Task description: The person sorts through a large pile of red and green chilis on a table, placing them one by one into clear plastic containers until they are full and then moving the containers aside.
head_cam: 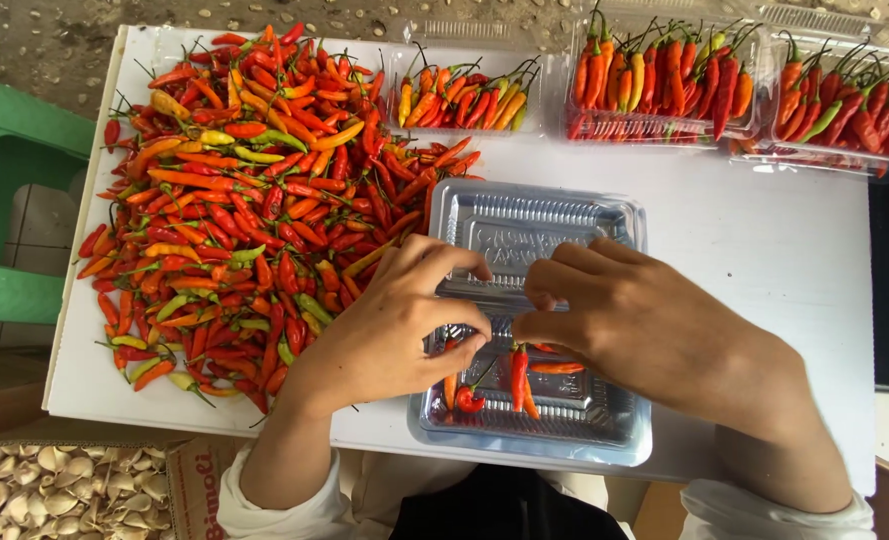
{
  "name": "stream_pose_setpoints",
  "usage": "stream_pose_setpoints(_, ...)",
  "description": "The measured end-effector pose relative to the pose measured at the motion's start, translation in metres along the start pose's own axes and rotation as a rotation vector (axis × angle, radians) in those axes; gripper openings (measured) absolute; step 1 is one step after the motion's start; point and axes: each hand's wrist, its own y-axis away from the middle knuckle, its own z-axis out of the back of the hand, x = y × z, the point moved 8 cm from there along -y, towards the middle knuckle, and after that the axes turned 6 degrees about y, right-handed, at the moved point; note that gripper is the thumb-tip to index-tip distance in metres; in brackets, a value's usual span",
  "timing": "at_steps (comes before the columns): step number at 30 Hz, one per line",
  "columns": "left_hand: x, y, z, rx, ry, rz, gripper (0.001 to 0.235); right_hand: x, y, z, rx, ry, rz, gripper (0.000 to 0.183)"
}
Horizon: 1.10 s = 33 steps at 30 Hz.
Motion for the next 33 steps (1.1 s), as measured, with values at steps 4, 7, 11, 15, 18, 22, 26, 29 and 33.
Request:
stream_pose_setpoints(4,-0.005,-0.002,0.012,-0.057,0.050,-0.026,0.011,0.011,-0.008,-0.012,0.002,0.036,0.008,0.015)
stream_pose_setpoints(7,-0.005,-0.001,0.017,-0.068,0.100,-0.042,0.019,0.019,-0.015,-0.001,-0.103,0.104,0.019,0.005)
stream_pose_setpoints(11,-0.001,0.001,0.021,-0.085,0.120,-0.019,0.019,0.020,-0.019,0.009,-0.166,0.158,-0.003,0.005)
stream_pose_setpoints(15,-0.001,0.001,0.017,-0.057,0.144,-0.023,0.025,0.020,-0.017,0.013,-0.182,0.121,-0.005,0.008)
stream_pose_setpoints(18,0.001,0.001,0.011,-0.019,0.145,-0.013,0.021,0.024,-0.019,0.012,-0.182,0.134,0.016,0.010)
stream_pose_setpoints(22,0.011,0.001,0.005,0.005,0.174,0.043,0.019,0.024,-0.021,0.004,-0.171,0.160,0.016,0.009)
stream_pose_setpoints(26,0.014,0.004,0.005,0.021,0.132,0.039,0.019,0.017,-0.019,0.002,-0.128,0.140,-0.013,0.008)
stream_pose_setpoints(29,0.012,0.004,0.009,0.022,0.122,0.005,0.019,0.008,-0.009,-0.014,-0.026,0.134,-0.040,0.020)
stream_pose_setpoints(33,0.016,0.006,0.009,0.009,0.100,0.025,0.015,0.005,-0.006,-0.041,0.125,0.071,-0.047,0.020)
